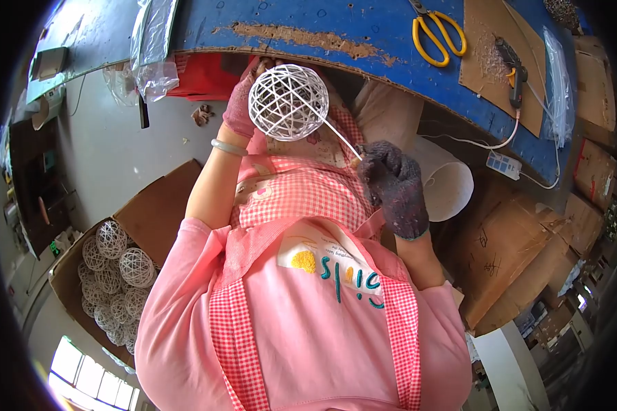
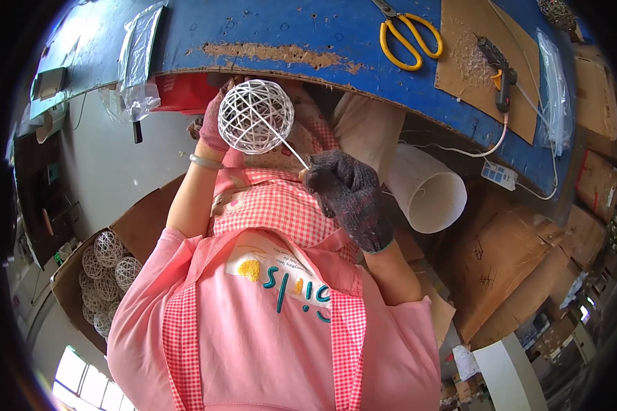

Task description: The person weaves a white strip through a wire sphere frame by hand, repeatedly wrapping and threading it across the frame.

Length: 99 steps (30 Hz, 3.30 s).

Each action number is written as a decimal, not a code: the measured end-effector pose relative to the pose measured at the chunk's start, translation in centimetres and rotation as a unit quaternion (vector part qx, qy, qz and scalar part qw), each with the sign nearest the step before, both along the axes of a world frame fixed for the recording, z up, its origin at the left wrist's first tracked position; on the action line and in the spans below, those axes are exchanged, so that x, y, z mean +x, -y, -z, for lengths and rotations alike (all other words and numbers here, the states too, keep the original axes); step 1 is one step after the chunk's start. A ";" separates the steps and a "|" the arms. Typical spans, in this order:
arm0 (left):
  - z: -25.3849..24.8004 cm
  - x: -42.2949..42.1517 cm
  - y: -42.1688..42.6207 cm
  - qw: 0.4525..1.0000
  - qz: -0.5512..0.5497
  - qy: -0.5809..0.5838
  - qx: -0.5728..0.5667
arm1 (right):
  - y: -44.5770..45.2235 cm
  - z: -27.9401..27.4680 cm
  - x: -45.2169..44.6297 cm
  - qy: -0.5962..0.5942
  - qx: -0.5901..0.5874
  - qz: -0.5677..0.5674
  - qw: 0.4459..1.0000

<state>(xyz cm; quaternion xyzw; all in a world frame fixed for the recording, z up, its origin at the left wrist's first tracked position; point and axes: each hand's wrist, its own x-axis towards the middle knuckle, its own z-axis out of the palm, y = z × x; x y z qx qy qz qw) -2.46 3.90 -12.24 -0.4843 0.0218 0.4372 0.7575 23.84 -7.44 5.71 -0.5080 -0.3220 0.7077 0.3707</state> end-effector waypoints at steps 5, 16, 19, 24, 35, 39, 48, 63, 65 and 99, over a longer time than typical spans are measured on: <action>-1.5 0.4 1.5 0.819 0.068 -0.421 0.384 | 0.9 4.9 -1.7 -0.014 -0.024 0.028 0.999; -0.8 1.7 2.0 0.462 0.164 -0.738 0.463 | -0.4 11.3 -1.9 0.228 0.244 -0.086 0.939; 1.6 0.9 2.5 0.733 0.096 -0.510 0.440 | -1.1 10.0 -2.3 0.178 0.116 -0.055 0.976; 3.1 1.5 3.6 0.719 0.070 -0.517 0.458 | -1.1 9.2 -2.1 0.040 -0.051 0.017 0.998; -1.5 0.4 0.5 0.746 0.290 -0.375 0.468 | -1.9 6.4 0.3 0.236 0.162 0.122 0.950; -0.6 1.4 0.8 0.591 0.293 -0.517 0.546 | -2.0 5.1 0.3 0.415 0.323 0.043 0.850; -5.0 5.2 0.9 0.716 0.339 -0.373 0.483 | 0.3 7.0 -0.1 0.488 0.474 -0.101 0.726; -5.1 4.8 3.2 0.569 0.356 -0.399 0.625 | 1.6 5.2 0.7 0.507 0.561 -0.239 0.609; -1.7 5.1 3.5 0.446 0.348 -0.488 0.665 | 0.7 3.9 2.0 0.520 0.578 -0.247 0.578; -12.3 7.2 5.3 0.485 0.267 -0.531 0.642 | -5.4 3.9 4.1 0.459 0.445 -0.208 0.740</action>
